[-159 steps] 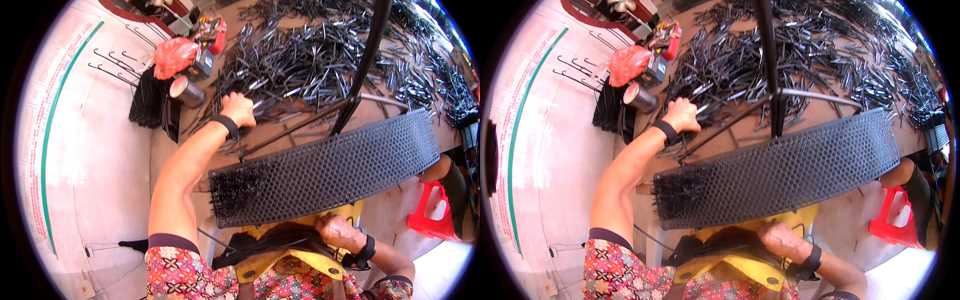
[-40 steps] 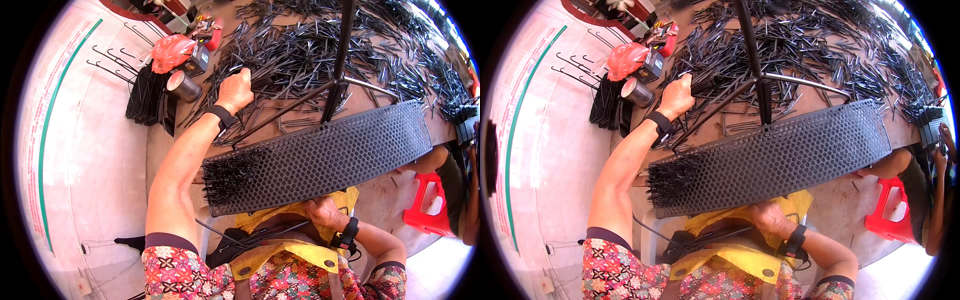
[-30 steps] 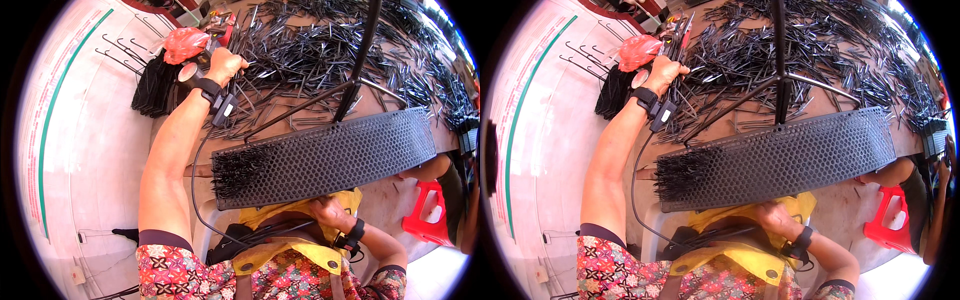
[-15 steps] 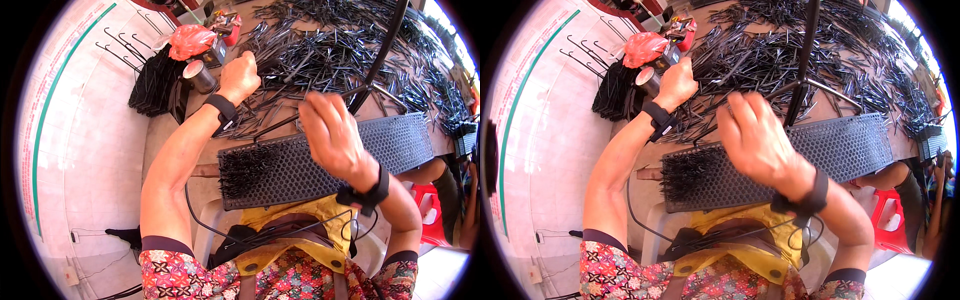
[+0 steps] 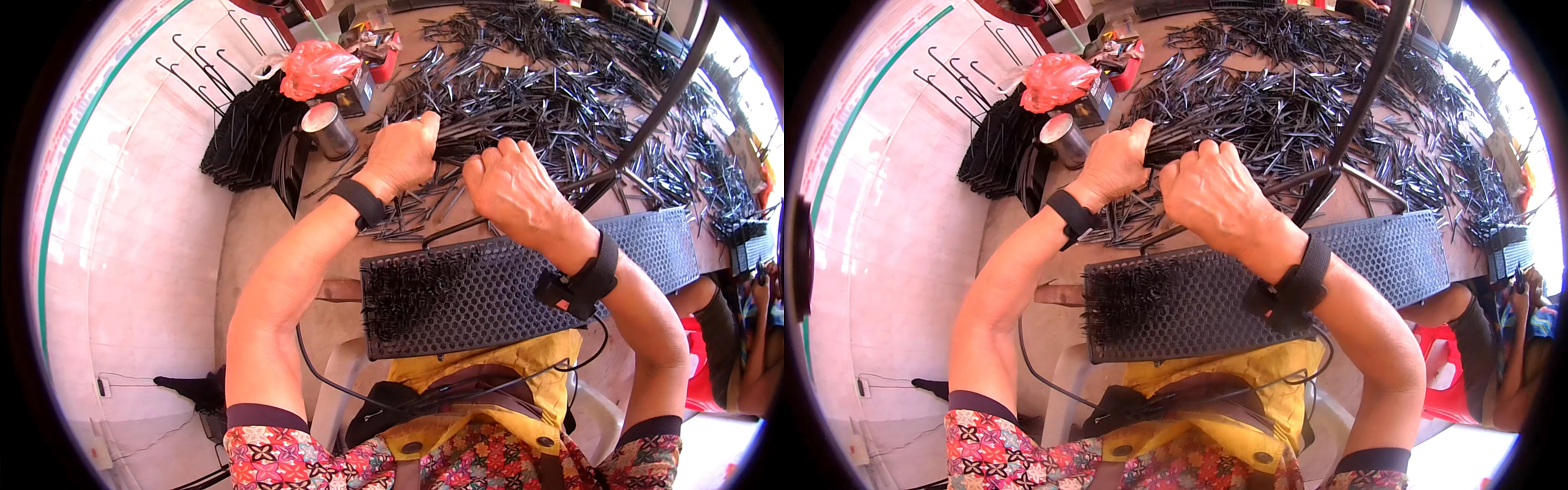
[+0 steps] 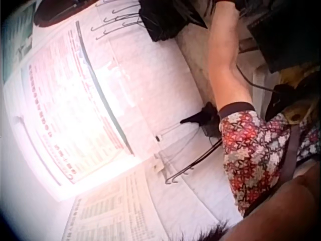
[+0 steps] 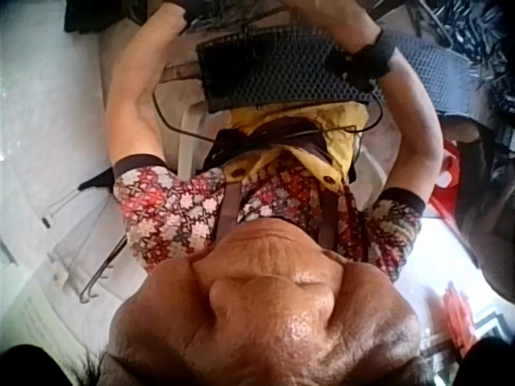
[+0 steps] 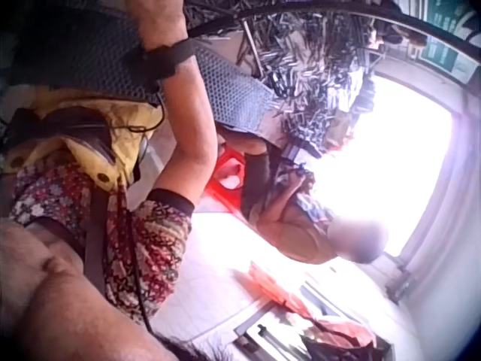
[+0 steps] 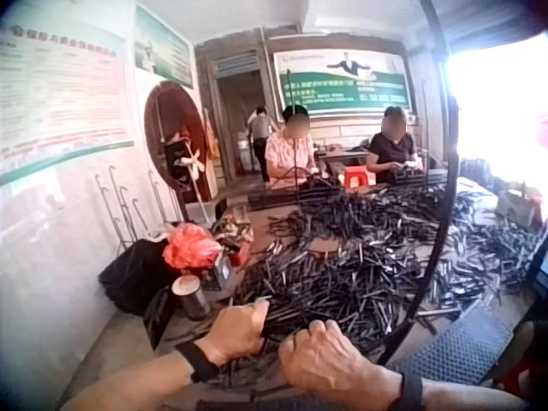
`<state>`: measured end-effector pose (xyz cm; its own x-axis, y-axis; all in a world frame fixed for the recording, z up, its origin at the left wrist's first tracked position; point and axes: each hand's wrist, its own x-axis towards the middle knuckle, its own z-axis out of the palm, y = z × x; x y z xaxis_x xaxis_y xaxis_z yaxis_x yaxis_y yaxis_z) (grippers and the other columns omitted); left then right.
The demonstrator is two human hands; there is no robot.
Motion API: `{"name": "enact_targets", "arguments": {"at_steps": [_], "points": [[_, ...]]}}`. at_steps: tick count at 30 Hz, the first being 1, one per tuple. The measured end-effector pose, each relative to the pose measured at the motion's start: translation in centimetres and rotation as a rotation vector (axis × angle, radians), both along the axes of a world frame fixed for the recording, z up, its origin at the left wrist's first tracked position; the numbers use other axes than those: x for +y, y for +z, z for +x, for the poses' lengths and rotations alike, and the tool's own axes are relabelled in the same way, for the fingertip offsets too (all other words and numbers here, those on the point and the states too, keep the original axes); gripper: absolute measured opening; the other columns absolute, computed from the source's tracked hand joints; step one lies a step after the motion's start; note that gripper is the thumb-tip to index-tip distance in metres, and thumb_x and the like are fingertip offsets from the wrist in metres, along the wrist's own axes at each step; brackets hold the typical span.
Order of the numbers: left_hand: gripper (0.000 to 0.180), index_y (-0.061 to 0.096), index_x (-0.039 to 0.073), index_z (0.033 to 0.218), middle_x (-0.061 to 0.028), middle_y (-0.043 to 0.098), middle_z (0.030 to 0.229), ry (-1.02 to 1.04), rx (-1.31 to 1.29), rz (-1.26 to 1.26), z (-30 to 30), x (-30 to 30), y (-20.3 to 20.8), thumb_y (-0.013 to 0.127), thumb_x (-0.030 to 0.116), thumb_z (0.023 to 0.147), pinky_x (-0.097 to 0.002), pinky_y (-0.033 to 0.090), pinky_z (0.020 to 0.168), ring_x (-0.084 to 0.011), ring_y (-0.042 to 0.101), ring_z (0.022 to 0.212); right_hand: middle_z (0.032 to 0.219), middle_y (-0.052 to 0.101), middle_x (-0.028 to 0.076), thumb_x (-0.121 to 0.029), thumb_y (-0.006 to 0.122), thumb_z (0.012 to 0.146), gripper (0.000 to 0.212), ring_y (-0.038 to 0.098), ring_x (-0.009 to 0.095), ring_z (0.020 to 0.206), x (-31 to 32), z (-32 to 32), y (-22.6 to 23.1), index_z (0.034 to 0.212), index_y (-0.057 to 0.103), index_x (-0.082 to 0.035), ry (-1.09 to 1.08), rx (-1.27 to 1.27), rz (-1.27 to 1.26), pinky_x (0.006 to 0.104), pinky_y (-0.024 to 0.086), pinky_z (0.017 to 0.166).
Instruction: The person inserts black filaments into holes on a rectangular plastic grid by hand while holding a bundle of the filaments in one hand.
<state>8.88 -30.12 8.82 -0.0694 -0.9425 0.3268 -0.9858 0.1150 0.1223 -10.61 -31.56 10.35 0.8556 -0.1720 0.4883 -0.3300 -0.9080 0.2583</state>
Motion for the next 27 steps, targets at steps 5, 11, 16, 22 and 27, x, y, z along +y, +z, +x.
{"name": "enact_targets", "arguments": {"at_steps": [5, 11, 16, 22, 27], "points": [[0.021, 0.048, -0.002, 0.085, -0.0222, 0.061, 0.072, -0.008, -0.085, -0.053, 2.0, -1.4, -1.3, 0.055, 0.002, 0.066, -0.0486, 0.047, 0.064, -0.0401, 0.061, 0.072, 0.071, 0.059, 0.015, -0.005, 0.058, 0.067, 0.013, 0.058, 0.028, 0.070, -0.2, -0.3, 0.4, 0.078, 0.055, 0.002, -0.106, 0.032, 0.011, 0.0378, 0.045, 0.060], [0.023, 0.054, -0.004, 0.084, -0.0251, 0.061, 0.070, 0.271, 0.239, -0.197, 6.5, -2.6, -2.4, 0.060, 0.006, 0.064, -0.0458, 0.049, 0.064, -0.0387, 0.063, 0.070, 0.067, 0.057, 0.022, -0.003, 0.058, 0.072, 0.012, 0.057, 0.038, 0.065, -1.7, -1.0, 1.0, 0.077, 0.047, 0.001, -0.086, -0.339, 0.362, 0.0437, 0.046, 0.055], [0.029, 0.056, -0.005, 0.087, -0.0044, 0.060, 0.068, 0.113, 1.142, -0.079, 5.6, -3.6, -1.2, 0.073, -0.004, 0.065, -0.0256, 0.047, 0.048, -0.0128, 0.058, 0.053, 0.065, 0.053, 0.026, -0.008, 0.057, 0.082, 0.016, 0.054, 0.044, 0.063, -2.5, 2.0, 1.1, 0.075, 0.050, 0.005, -0.092, -0.642, 0.998, 0.0439, 0.043, 0.054], [0.016, 0.063, -0.004, 0.074, -0.0063, 0.063, 0.067, -0.002, 1.429, 0.005, 4.1, -2.8, -1.2, 0.076, 0.001, 0.066, -0.0255, 0.048, 0.052, -0.0141, 0.060, 0.056, 0.062, 0.058, 0.009, -0.010, 0.050, 0.089, 0.021, 0.057, 0.014, 0.051, -2.6, 4.1, 2.4, 0.082, 0.058, 0.008, -0.228, -0.761, 1.597, 0.0274, 0.044, 0.041], [0.015, 0.065, -0.005, 0.079, -0.0087, 0.064, 0.068, 0.027, 1.634, 0.128, 3.1, -2.3, -0.3, 0.074, 0.005, 0.072, -0.0259, 0.050, 0.050, -0.0149, 0.060, 0.054, 0.063, 0.059, 0.012, -0.009, 0.049, 0.090, 0.021, 0.057, 0.016, 0.049, -3.5, 4.8, 1.7, 0.082, 0.057, 0.009, -0.292, -0.747, 1.705, 0.0289, 0.044, 0.037]]}}
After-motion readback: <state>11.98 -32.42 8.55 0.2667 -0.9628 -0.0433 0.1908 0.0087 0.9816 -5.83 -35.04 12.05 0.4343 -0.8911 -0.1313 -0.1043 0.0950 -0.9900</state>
